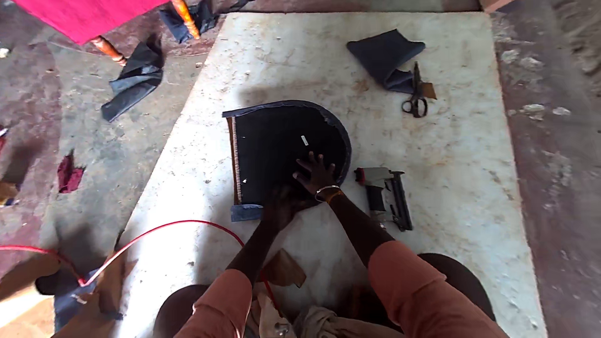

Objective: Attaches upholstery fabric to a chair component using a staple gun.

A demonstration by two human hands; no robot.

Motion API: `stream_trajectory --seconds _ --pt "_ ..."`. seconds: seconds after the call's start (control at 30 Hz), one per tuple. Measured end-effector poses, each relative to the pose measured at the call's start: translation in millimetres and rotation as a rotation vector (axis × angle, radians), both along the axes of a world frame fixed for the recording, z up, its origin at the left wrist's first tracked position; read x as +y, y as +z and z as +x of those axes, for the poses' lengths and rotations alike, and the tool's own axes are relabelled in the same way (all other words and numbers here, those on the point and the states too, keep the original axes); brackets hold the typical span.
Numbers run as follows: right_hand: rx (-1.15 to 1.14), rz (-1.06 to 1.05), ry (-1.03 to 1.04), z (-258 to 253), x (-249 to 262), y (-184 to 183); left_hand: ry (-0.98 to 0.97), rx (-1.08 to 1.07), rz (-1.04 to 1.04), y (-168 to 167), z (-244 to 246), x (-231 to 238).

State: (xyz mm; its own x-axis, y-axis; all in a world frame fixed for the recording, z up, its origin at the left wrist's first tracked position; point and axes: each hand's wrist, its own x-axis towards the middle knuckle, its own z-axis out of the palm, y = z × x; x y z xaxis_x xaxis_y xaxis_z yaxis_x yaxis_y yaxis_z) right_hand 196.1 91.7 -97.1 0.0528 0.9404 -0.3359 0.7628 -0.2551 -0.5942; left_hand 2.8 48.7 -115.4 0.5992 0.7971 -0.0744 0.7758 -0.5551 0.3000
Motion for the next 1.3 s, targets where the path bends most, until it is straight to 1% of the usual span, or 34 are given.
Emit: stream_trajectory --seconds 0.03,0.1,0.17,0.23,0.27,0.37,0.43,0.47,0.5,0.57,0.6,0.67,0.73,0.77,0.83,0.93,1.13,1.2,1.3 --pt "0.067 0.108 -0.084 12.8 -9.9 2.6 0.032 -0.022 0.003 -4.2 0.1 0.3" --pt "0.014 0.322 -0.284 43.6 -48.3 1.9 0.06 -0.026 -0.034 -5.6 1.6 1.5" --pt "-0.195 0.318 -0.442 73.4 -103.4 -9.1 0.068 -0.027 -0.117 -2.7 4.6 4.5" --pt "-0.347 0.203 -0.542 88.6 -146.4 -19.4 0.073 -0.047 -0.156 -0.7 6.4 4.1" --pt "-0.387 0.145 -0.571 91.8 -155.0 -22.9 0.078 -0.059 -0.15 -0.3 7.5 3.9" --pt "-0.42 -0.043 -0.587 95.2 -140.7 -18.2 0.117 -0.045 -0.082 1.2 10.7 -1.6" --pt "-0.356 -0.15 -0.597 100.5 -122.1 -6.0 0.126 -0.033 -0.046 3.7 10.5 -2.8" --pt "-0.282 -0.154 -0.637 106.5 -114.8 -0.5 0.115 -0.035 -0.045 2.6 10.4 -0.6" --pt "-0.181 -0.114 -0.696 110.7 -110.9 3.4 0.104 -0.02 -0.056 0.2 10.5 0.0" --pt "-0.001 -0.012 -0.773 99.5 -110.4 23.9 0.103 0.016 -0.076 -1.8 12.8 0.6" --pt "0.091 0.017 -0.756 87.6 -114.0 37.4 0.119 0.009 -0.08 -4.5 14.9 1.3" --pt "0.301 0.052 -0.635 59.1 -133.9 52.1 0.171 -0.031 -0.071 -13.1 20.6 -1.3" --pt "0.431 0.048 -0.517 31.0 -150.4 52.8 0.228 -0.078 -0.052 -14.7 27.9 2.6" --pt "0.435 0.037 -0.469 20.4 -153.4 49.3 0.251 -0.084 -0.054 -11.8 31.8 6.2" --pt "0.368 0.016 -0.388 10.3 -152.4 37.7 0.291 -0.062 -0.101 -1.8 39.5 9.9" --pt "0.209 -0.017 -0.301 7.0 -147.4 21.4 0.324 -0.041 -0.136 5.6 43.8 12.0" --pt "0.044 0.025 -0.271 -1.8 -137.1 13.7 0.314 -0.057 -0.147 5.4 44.4 13.5" --pt "0.003 -0.01 -0.282 -3.9 -130.4 15.3 0.303 -0.047 -0.181 10.6 42.1 13.4" --pt "0.007 -0.046 -0.284 -3.6 -128.8 18.5 0.297 -0.047 -0.188 11.1 41.1 11.7"
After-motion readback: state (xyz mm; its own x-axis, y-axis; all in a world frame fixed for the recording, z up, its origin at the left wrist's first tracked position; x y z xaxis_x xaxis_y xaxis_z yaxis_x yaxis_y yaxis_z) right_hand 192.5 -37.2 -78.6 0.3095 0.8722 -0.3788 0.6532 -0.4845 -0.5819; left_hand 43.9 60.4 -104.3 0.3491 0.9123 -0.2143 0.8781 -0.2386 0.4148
